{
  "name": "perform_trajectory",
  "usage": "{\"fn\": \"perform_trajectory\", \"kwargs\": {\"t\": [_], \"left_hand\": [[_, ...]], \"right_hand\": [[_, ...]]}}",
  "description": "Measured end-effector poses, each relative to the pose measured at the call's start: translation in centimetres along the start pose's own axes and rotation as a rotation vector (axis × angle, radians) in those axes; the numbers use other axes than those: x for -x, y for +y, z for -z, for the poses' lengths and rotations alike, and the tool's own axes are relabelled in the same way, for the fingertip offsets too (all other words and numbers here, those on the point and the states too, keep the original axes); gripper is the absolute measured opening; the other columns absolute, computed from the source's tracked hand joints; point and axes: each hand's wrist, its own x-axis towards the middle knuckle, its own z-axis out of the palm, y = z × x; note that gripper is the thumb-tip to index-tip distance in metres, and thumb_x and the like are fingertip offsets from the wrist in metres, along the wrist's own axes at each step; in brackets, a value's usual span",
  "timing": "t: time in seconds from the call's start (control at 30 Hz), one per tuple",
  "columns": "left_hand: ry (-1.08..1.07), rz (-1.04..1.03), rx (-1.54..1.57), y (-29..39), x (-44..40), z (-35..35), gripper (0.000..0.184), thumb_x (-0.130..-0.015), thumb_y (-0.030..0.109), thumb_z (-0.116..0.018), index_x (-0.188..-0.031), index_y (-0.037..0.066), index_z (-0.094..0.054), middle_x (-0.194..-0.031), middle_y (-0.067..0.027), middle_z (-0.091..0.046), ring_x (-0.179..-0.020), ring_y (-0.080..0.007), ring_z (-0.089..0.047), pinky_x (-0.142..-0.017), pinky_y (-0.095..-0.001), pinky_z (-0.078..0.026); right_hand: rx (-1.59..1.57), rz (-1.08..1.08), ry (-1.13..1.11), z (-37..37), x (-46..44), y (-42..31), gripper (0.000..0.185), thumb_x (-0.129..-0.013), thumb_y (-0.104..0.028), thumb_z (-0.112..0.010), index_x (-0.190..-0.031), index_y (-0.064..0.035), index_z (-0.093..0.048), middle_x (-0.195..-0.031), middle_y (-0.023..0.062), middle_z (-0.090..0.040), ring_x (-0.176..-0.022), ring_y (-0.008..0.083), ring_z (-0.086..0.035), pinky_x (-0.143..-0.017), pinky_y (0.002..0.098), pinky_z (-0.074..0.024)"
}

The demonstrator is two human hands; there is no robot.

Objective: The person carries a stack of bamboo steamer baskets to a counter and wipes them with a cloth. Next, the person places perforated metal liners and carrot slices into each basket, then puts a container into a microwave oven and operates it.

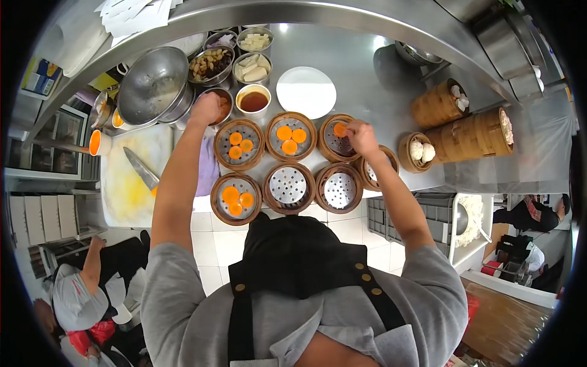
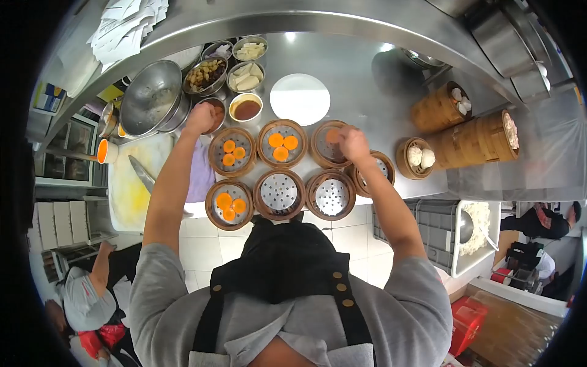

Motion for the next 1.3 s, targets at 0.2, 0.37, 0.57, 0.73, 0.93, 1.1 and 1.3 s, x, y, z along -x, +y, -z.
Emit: {"fn": "perform_trajectory", "kwargs": {"t": [0.2,0.37,0.57,0.73,0.93,1.1,1.3], "left_hand": [[0.261,-0.129,-0.033,-3.4,-2.0,-0.8,0.023,-0.083,0.008,-0.05,-0.093,0.002,-0.069,-0.101,-0.0241,-0.065,-0.098,-0.0384,-0.063,-0.086,-0.0484,-0.05],[0.15,0.017,0.116,-2.9,-1.3,0.9,0.031,-0.069,0.014,-0.075,-0.098,0.011,-0.068,-0.109,-0.0184,-0.064,-0.107,-0.0335,-0.06,-0.091,-0.0405,-0.049],[0.118,0.143,-0.099,-0.4,-1.0,0.7,0.022,-0.081,0.013,-0.063,-0.101,0.006,-0.067,-0.11,-0.0187,-0.065,-0.104,-0.0341,-0.062,-0.089,-0.0426,-0.05],[0.176,0.037,-0.263,-0.5,-1.6,-0.8,0.022,-0.084,0.013,-0.054,-0.099,0.004,-0.068,-0.106,-0.0175,-0.067,-0.102,-0.0331,-0.064,-0.087,-0.0421,-0.051],[0.139,-0.066,-0.324,0.4,-0.6,0.4,0.02,-0.083,0.016,-0.057,-0.095,0.007,-0.069,-0.101,-0.0173,-0.068,-0.096,-0.0338,-0.065,-0.084,-0.043,-0.052],[0.478,-0.059,-0.273,-0.2,2.0,-0.3,0.017,-0.082,0.019,-0.058,-0.09,0.008,-0.069,-0.086,-0.0154,-0.069,-0.08,-0.0329,-0.068,-0.072,-0.0442,-0.054],[0.423,-0.299,0.689,13.9,4.6,-4.6,0.013,-0.078,0.015,-0.069,-0.086,0.005,-0.072,-0.081,-0.0129,-0.07,-0.072,-0.023,-0.067,-0.067,-0.0325,-0.052]], "right_hand": [[0.155,-0.038,0.092,2.9,3.1,-2.9,0.006,-0.076,-0.006,-0.065,-0.079,-0.0022,-0.067,-0.086,0.0155,-0.065,-0.078,0.0349,-0.062,-0.069,0.0426,-0.0514],[0.217,-0.045,-0.031,0.3,3.7,-2.6,0.006,-0.075,-0.008,-0.066,-0.079,-0.004,-0.068,-0.091,0.0126,-0.065,-0.082,0.0331,-0.063,-0.07,0.0433,-0.0526],[0.052,-0.072,0.054,0.1,3.5,-2.5,0.017,-0.07,-0.008,-0.072,-0.086,-0.0056,-0.07,-0.092,0.0113,-0.067,-0.088,0.0316,-0.063,-0.073,0.0421,-0.0525],[-0.045,-0.137,0.118,2.7,4.2,-3.7,0.02,-0.072,-0.005,-0.073,-0.091,-0.0017,-0.07,-0.088,0.0131,-0.067,-0.074,0.0286,-0.065,-0.066,0.0364,-0.0519],[-0.181,-0.21,0.177,5.7,5.7,-5.3,0.017,-0.077,-0.004,-0.072,-0.093,0.0003,-0.07,-0.083,0.0142,-0.067,-0.064,0.0234,-0.064,-0.06,0.0322,-0.0508],[-0.242,-0.243,0.223,6.4,6.9,-5.2,0.017,-0.078,-0.006,-0.071,-0.093,0.0003,-0.07,-0.08,0.0146,-0.066,-0.064,0.0249,-0.064,-0.06,0.033,-0.0504],[-0.007,-0.261,0.248,3.7,6.5,-2.9,0.023,-0.071,-0.01,-0.073,-0.092,-0.0036,-0.07,-0.089,0.0143,-0.062,-0.091,0.0353,-0.058,-0.08,0.0416,-0.0492]]}}
